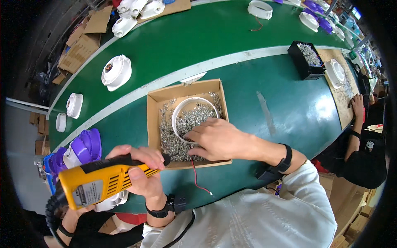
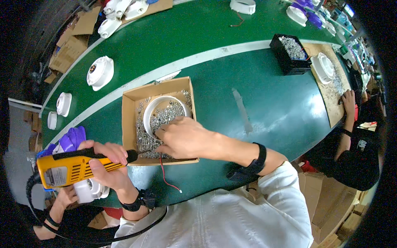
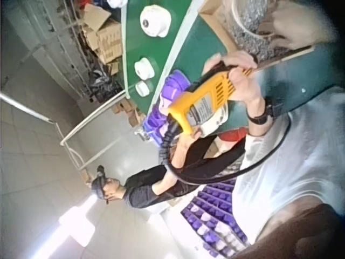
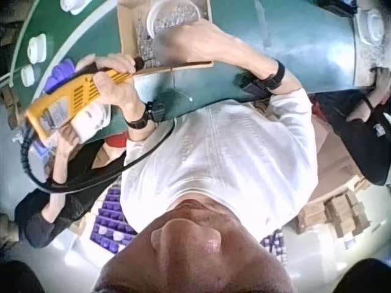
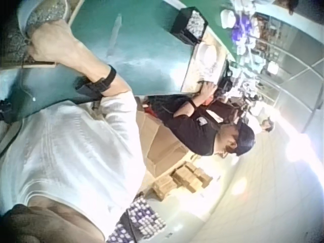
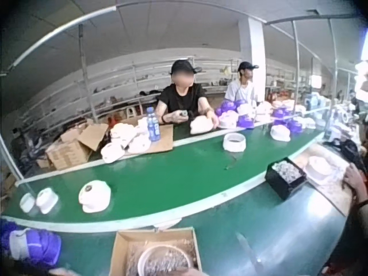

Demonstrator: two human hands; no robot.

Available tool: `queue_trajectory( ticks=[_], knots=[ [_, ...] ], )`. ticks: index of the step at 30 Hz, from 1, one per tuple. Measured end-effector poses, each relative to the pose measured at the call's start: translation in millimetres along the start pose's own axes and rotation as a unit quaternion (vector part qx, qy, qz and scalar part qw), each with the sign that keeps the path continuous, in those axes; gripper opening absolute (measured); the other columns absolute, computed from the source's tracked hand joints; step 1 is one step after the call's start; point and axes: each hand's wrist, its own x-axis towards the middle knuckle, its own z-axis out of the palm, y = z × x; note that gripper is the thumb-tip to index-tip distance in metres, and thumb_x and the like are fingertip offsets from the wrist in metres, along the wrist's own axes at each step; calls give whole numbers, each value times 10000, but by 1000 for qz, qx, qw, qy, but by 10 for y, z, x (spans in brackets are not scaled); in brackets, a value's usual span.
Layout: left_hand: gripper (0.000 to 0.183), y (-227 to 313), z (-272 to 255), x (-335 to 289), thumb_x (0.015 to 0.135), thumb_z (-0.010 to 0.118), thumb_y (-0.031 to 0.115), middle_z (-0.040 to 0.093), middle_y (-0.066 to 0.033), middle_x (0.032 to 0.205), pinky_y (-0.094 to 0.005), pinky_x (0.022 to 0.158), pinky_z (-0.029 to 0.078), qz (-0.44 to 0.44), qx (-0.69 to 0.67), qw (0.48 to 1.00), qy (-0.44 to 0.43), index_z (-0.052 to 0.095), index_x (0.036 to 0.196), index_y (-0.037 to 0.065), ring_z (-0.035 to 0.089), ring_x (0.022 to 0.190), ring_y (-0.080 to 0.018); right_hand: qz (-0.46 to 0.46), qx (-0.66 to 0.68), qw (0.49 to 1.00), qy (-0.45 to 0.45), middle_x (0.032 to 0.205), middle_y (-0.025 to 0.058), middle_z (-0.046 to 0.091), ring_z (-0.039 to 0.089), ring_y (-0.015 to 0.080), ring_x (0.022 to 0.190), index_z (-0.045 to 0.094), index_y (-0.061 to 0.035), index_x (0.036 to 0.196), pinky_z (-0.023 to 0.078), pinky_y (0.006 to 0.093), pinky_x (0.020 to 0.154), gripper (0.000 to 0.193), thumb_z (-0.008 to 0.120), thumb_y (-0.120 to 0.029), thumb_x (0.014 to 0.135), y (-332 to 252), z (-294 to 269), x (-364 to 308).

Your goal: The person uses a yellow heat gun to apply heat to the interior of white and purple plastic fan components. They repeatedly pick up each component, direct the heat gun at it, and place it back on the green assembly table. Other workers are visible in the background performing similar tasks.

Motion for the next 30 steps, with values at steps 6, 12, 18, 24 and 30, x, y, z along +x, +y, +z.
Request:
queue_trajectory(
  ticks=[6,12,18,24,30],
  knots=[
    [480,-130,-165,-123,913,539,411,448,-62,553,-292,383,378,9,-62,996,68,352,1151,39,425,391,-165,-14,-78,997,4,748,130,617,620,288,728,571,-20,813,487,376,690,216,591,-235,829,-74,32,76],
    [441,-258,-302,-199,937,496,398,457,-50,560,-284,407,374,44,-72,992,94,364,1159,40,418,387,-149,-86,-67,977,186,707,107,575,595,254,694,526,-37,788,456,376,646,206,637,-210,814,-185,-440,230],
    [404,-391,-414,-257,962,449,357,418,-46,567,-268,375,356,27,-116,985,122,350,1147,11,401,395,-138,-89,-92,936,329,549,105,513,547,312,513,509,-54,783,442,413,512,155,562,-172,868,205,-647,556],
    [345,-356,-310,-246,979,412,347,402,-12,564,-224,386,305,7,-101,982,158,381,1160,55,370,401,-99,-75,-154,927,335,467,141,530,556,343,427,541,-21,773,418,455,431,263,499,-241,912,655,-777,961],
    [375,-330,-297,-258,952,421,404,440,-38,552,-257,407,340,-15,-89,982,163,401,1058,45,407,401,-140,-58,-211,932,290,469,121,552,569,316,422,554,-18,794,413,439,412,307,483,-284,929,1145,-769,1350]
  ],
)
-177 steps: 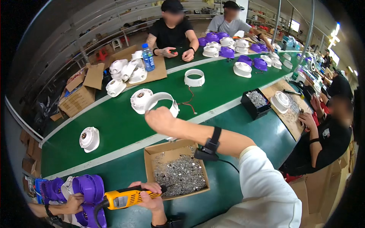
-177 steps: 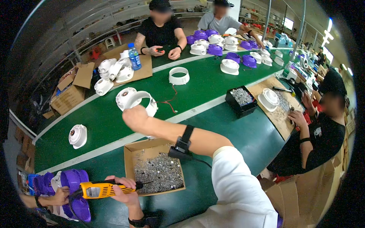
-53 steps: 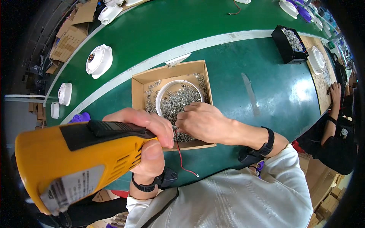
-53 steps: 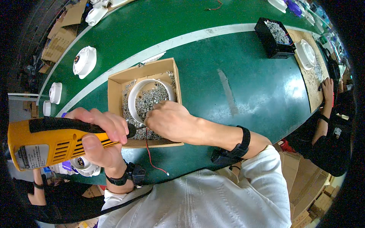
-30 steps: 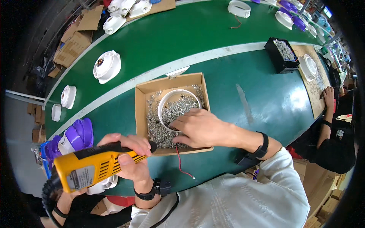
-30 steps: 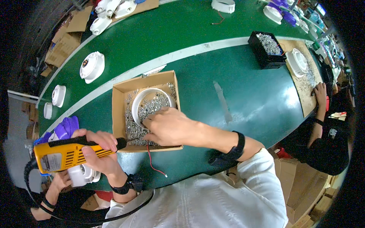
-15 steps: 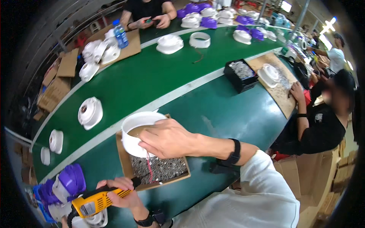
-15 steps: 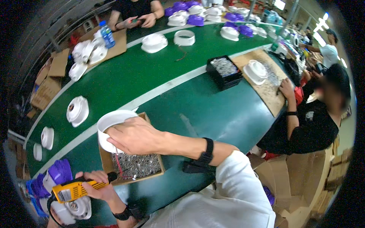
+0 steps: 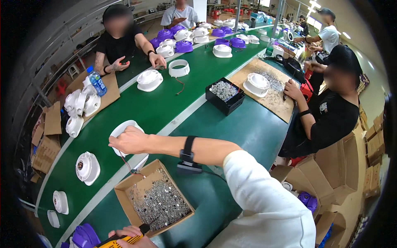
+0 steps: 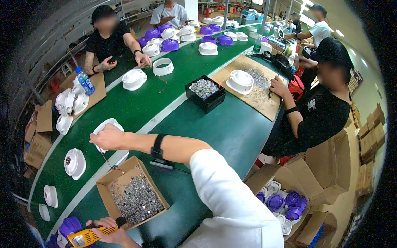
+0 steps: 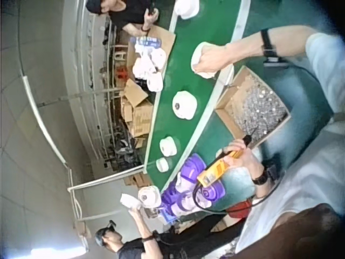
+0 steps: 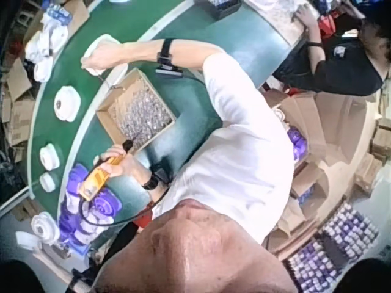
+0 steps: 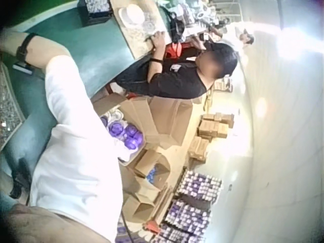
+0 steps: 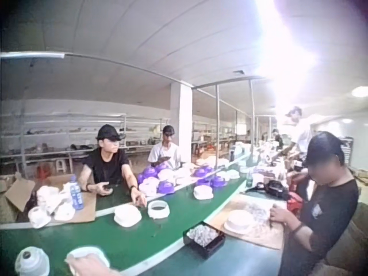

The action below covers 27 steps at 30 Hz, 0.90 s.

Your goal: The person uses a yellow heat gun to apply heat to the interior of white and purple plastic fan components. They repeatedly pick up each component, direct the heat gun at it, and place it back on the green assembly table. Other workers are visible in the background performing similar tasks.

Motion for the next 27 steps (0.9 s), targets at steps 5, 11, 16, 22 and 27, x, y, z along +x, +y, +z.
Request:
queue_trajectory(
  ticks=[5,11,16,22,27],
  knots=[
    [367,40,-94,18,977,414,348,421,-13,563,-224,378,320,32,13,999,16,364,1183,49,379,391,-99,-17,-48,996,67,600,107,618,617,315,522,557,-62,871,478,427,495,217,565,-278,850,286,430,496],
    [438,-72,-3,-16,934,500,376,426,-48,536,-262,393,372,22,-1,999,-23,349,1157,31,416,394,-130,49,-14,997,56,1020,197,622,566,339,1043,533,21,1118,416,447,887,380,477,-300,922,706,642,107],
    [452,-7,-80,6,923,521,383,445,-50,536,-265,398,382,21,-3,1000,-12,358,1151,28,430,394,-135,151,103,983,-29,1025,211,616,579,372,980,577,32,1076,450,450,856,290,498,-156,871,320,241,-42],
    [413,-32,-14,18,935,501,395,385,-8,551,-220,379,316,20,-14,1000,-15,389,1149,60,363,403,-97,119,258,956,-72,965,201,617,594,372,920,612,14,1035,478,440,816,255,494,-99,839,-577,-318,-394],
    [482,43,67,-11,918,446,458,423,-63,485,-300,442,360,-42,13,999,17,451,619,80,422,414,-191,119,395,905,-104,750,209,586,582,374,705,606,-8,841,467,472,677,171,542,-167,842,-1265,-189,-722]
  ],
)
